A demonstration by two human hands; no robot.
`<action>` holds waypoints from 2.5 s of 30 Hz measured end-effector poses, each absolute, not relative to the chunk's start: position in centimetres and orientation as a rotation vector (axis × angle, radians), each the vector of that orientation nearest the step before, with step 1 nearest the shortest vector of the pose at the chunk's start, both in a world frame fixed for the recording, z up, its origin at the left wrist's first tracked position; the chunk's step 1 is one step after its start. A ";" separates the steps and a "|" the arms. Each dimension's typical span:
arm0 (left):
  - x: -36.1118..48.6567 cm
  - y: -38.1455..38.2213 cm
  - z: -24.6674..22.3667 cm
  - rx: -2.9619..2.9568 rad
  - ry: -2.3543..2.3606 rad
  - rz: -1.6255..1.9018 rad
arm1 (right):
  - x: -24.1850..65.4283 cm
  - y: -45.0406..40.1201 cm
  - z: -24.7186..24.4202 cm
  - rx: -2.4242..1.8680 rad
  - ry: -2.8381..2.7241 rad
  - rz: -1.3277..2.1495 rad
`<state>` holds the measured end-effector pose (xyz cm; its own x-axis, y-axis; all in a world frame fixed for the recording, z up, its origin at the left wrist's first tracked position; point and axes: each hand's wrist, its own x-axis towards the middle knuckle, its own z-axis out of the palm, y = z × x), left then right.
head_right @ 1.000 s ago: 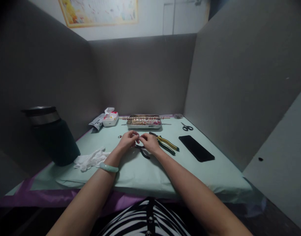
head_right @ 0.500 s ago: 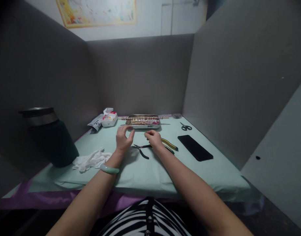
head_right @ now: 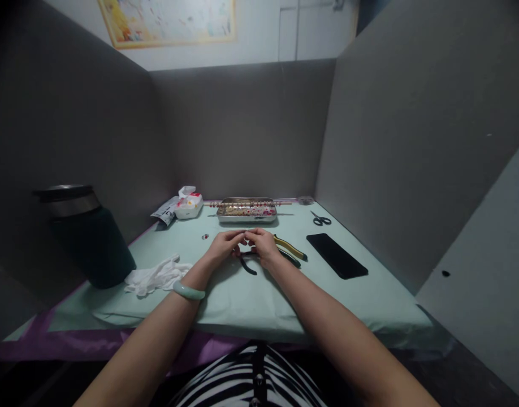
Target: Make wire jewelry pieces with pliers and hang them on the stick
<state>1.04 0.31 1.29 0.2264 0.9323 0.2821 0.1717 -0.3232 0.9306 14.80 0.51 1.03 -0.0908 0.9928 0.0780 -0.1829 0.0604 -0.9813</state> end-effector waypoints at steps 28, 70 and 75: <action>0.5 0.6 1.4 1.009 0.824 1.052 | 14.9 1.2 0.8 -0.986 -1.386 0.989; 0.2 0.7 1.6 0.870 0.945 1.337 | 15.8 2.5 1.0 -1.030 -1.334 0.850; 0.1 0.7 1.7 0.869 0.966 1.358 | 18.3 2.9 0.8 -1.559 -1.663 0.159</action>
